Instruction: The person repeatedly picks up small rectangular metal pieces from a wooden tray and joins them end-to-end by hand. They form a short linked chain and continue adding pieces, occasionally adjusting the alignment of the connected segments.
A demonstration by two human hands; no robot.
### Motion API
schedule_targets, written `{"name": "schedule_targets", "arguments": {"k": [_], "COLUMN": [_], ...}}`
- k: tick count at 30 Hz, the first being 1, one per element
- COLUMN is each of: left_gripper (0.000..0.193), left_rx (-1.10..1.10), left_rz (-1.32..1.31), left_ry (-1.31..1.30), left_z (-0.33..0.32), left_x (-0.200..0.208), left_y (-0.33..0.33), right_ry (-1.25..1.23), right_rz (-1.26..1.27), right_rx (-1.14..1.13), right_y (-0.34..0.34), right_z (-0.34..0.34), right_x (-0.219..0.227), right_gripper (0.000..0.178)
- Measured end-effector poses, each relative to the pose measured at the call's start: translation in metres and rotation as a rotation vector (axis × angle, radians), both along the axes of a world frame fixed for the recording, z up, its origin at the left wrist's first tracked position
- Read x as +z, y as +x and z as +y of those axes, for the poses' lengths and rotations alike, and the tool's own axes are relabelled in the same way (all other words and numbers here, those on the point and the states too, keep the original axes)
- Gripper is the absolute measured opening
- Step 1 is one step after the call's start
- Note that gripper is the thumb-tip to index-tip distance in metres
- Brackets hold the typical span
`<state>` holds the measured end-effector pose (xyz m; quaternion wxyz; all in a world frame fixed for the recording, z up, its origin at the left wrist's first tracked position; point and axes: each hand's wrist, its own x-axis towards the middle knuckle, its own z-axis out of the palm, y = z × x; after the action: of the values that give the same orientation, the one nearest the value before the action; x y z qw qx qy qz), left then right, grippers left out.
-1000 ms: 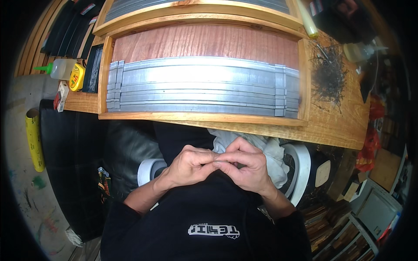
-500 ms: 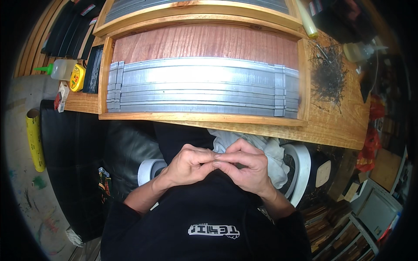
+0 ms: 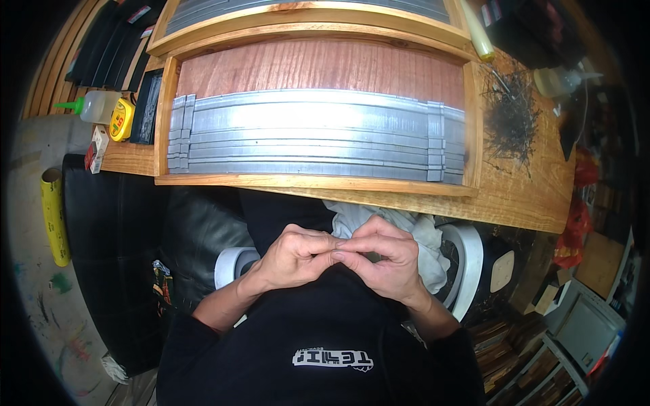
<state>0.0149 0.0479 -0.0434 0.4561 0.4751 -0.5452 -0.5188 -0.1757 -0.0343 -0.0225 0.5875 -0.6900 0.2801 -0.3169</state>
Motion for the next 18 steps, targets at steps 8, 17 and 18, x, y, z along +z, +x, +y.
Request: {"name": "schedule_targets", "arguments": {"k": [8, 17, 18], "left_gripper": [0.021, 0.021, 0.021], "left_rx": [0.022, 0.027, 0.029], "left_rz": [0.031, 0.028, 0.026], "left_ry": [-0.013, -0.026, -0.027], "left_z": [-0.0016, -0.002, -0.0021], "left_x": [0.0019, 0.0027, 0.003], "left_y": [-0.0017, -0.0013, -0.0014], "right_ry": [-0.002, -0.007, -0.01], "right_rz": [-0.001, 0.008, 0.008], "right_rx": [0.0, 0.001, 0.001], "right_y": [-0.0002, 0.0, 0.0002], "right_z": [-0.0012, -0.0032, -0.0034], "right_x": [0.0013, 0.0031, 0.0032], "right_gripper": [0.019, 0.019, 0.019]}}
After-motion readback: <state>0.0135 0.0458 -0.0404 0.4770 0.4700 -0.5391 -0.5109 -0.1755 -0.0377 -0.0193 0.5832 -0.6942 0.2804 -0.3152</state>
